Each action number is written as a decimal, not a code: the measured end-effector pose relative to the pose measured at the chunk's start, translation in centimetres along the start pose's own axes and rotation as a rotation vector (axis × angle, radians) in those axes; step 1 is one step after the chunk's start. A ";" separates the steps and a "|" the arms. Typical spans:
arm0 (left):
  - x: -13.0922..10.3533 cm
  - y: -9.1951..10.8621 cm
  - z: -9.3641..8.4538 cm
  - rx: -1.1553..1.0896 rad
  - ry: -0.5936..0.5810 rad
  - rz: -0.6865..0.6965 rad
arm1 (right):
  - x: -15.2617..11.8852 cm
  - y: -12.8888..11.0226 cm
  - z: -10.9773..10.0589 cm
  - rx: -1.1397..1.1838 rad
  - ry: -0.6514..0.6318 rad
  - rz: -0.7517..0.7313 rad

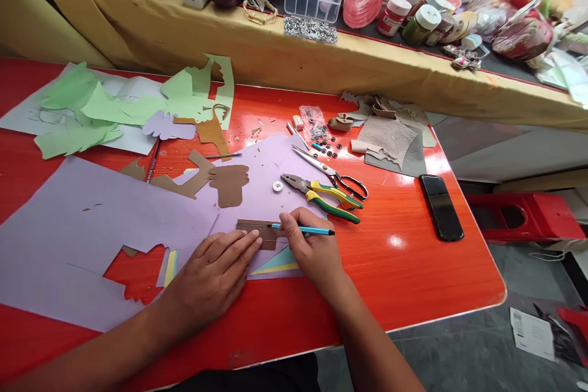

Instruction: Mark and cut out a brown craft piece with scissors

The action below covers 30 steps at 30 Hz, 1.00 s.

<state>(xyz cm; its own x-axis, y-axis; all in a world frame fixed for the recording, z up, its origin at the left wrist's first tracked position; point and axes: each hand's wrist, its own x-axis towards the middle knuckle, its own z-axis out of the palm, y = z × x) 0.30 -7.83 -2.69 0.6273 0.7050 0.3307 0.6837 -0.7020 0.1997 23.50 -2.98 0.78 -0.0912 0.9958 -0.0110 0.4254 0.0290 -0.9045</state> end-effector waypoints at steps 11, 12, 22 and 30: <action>-0.2 0.1 0.5 0.006 0.019 0.000 | 0.6 -1.0 -0.7 -0.011 0.051 -0.081; -0.3 0.1 0.5 0.009 0.023 0.001 | 0.9 -1.2 -0.8 -0.035 0.047 -0.102; -0.4 0.3 0.1 -0.020 0.137 0.020 | 6.7 -2.3 -1.0 -0.618 -0.095 -0.372; -0.2 0.3 0.7 0.026 0.211 -0.057 | 12.9 -3.9 -0.7 -1.000 -0.167 -0.160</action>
<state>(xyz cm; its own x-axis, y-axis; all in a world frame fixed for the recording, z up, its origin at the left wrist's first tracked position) 0.67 -8.11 -3.30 0.4972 0.7048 0.5060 0.7267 -0.6569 0.2010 21.35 9.82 4.44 -0.3047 0.9511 -0.0500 0.9460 0.2961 -0.1321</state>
